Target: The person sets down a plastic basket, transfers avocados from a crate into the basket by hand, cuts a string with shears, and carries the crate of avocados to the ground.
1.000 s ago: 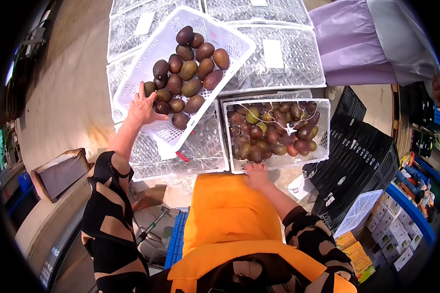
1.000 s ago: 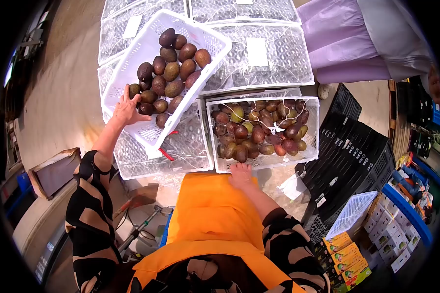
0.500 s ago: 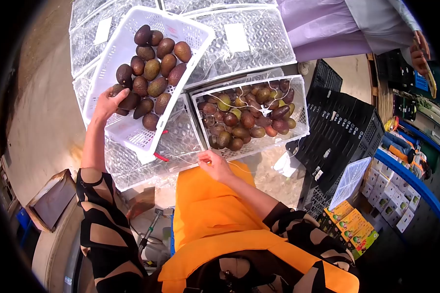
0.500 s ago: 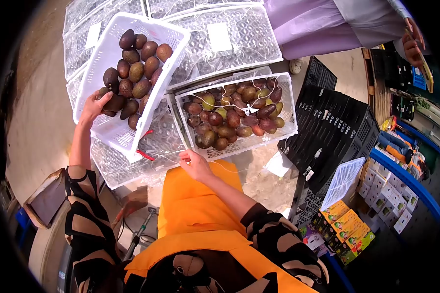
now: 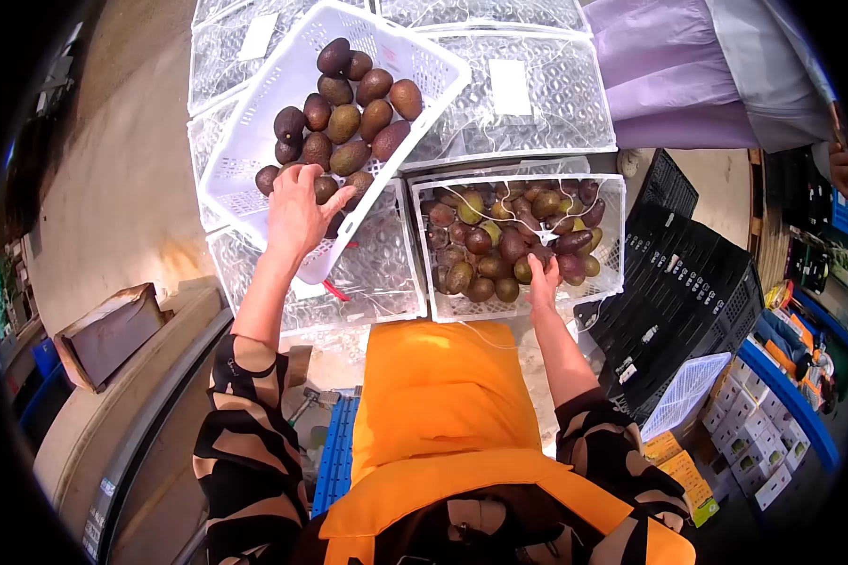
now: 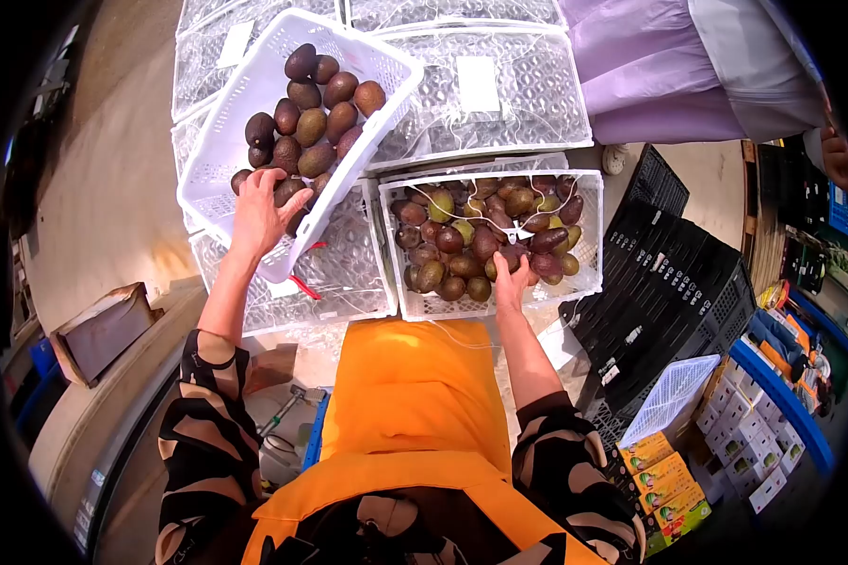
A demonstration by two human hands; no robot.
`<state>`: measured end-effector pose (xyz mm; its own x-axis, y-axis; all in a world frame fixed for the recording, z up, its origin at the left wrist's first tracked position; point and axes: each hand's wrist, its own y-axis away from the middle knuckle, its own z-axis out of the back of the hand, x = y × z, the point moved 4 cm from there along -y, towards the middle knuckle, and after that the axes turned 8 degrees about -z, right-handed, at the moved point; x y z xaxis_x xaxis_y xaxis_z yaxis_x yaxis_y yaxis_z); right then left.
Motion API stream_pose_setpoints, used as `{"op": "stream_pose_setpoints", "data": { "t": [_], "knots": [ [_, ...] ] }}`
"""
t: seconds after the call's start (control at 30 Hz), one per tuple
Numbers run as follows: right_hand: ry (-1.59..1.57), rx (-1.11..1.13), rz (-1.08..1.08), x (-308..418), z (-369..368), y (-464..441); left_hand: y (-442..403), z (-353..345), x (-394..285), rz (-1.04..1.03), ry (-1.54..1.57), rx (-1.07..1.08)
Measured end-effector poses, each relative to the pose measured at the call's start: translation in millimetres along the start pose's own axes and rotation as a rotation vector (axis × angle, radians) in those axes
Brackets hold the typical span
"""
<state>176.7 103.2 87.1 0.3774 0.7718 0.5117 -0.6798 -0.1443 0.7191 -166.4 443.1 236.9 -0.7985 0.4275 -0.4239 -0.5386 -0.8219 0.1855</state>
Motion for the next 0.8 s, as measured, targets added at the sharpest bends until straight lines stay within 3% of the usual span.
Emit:
{"op": "stream_pose_setpoints", "data": {
  "t": [0.03, 0.07, 0.13, 0.23, 0.3, 0.47, 0.57, 0.63, 0.7, 0.77, 0.8],
  "knots": [
    [0.056, -0.058, 0.075, -10.7, 8.8, -9.4, -4.2, -3.3, 33.0, 0.05, -0.193, 0.08],
    [0.321, -0.155, 0.189, 20.0, 15.0, 28.5, -10.3, -9.2, 54.1, -0.009, -0.309, 0.206],
    [0.139, 0.036, 0.066, 5.7, 12.2, 53.1, -18.1, -23.8, 71.1, -0.127, -0.521, 0.449],
    [0.104, 0.135, 0.055, -37.0, 3.9, 88.9, -26.2, -31.2, 60.5, -0.024, -0.518, 0.612],
    [0.086, 0.188, 0.117, -63.4, -11.3, 127.0, -32.8, -41.7, 70.3, 0.025, -0.54, 0.676],
    [0.107, 0.29, -0.069, -116.5, -53.3, 186.0, -50.8, -50.7, 43.9, 0.349, -0.511, 0.692],
    [0.123, 0.403, 0.041, -112.9, -60.2, 200.4, -44.6, -54.9, 54.3, 0.246, -0.445, 0.574],
    [0.093, 0.419, 0.088, -111.5, -54.9, 191.8, -32.3, -36.4, 50.0, 0.324, -0.306, 0.535],
    [0.087, 0.415, 0.105, -111.6, -43.6, 179.7, -11.0, -19.2, 55.2, 0.157, -0.204, 0.292],
    [0.119, 0.384, 0.098, -110.8, -23.9, 167.3, 23.4, 27.8, -4.0, 0.009, 0.037, -0.083],
    [0.147, 0.376, 0.085, -115.5, -15.0, 163.4, 43.3, 42.2, -39.1, -0.051, 0.082, -0.166]
  ]
}}
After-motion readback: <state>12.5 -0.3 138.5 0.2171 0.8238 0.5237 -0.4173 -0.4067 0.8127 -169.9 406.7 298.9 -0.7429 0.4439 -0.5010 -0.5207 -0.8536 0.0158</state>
